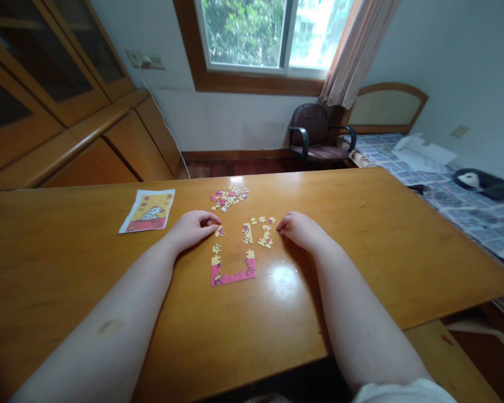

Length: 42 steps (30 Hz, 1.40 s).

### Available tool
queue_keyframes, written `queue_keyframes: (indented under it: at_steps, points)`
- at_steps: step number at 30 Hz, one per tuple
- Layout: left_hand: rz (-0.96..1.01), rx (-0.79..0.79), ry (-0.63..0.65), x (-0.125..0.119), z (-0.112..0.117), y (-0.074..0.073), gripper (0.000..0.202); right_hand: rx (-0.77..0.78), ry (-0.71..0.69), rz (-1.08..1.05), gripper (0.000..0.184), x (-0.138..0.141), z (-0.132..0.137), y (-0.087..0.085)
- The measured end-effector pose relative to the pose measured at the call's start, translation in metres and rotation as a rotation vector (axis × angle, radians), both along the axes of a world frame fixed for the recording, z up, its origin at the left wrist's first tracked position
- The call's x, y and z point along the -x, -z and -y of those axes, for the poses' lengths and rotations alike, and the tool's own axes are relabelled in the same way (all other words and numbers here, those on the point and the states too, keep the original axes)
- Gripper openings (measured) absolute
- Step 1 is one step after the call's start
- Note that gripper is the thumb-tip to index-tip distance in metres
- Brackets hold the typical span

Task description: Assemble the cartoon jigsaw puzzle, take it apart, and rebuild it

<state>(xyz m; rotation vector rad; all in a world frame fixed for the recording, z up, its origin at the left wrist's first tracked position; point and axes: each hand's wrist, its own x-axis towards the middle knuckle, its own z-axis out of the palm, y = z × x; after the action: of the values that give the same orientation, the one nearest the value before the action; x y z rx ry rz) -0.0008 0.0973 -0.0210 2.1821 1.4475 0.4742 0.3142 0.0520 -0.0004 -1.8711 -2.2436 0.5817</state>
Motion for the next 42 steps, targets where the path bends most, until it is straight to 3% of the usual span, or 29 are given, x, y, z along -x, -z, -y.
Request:
queue_keyframes:
  at_steps: [7, 16, 21, 30, 42]
  points:
    - [0.007, 0.012, -0.006, 0.0, 0.0, 0.0, 0.026, 0.049, 0.046, -0.004, 0.003, -0.003, 0.002, 0.0]
    - [0.017, 0.006, 0.007, 0.0, -0.001, 0.002, 0.024, 0.032, 0.069, -0.369, 0.013, 0.029, 0.018, -0.004]
    - [0.009, -0.008, 0.003, 0.001, -0.002, 0.004, 0.023, 0.052, 0.011, -0.418, 0.016, 0.049, 0.024, 0.001]
    - [0.013, -0.006, 0.002, 0.0, -0.001, 0.003, 0.023, 0.045, -0.013, -0.406, 0.012, 0.06, 0.027, 0.003]
    - [0.017, -0.001, -0.01, 0.0, 0.0, 0.003, 0.023, 0.072, 0.038, -0.428, 0.009, 0.065, 0.028, 0.009]
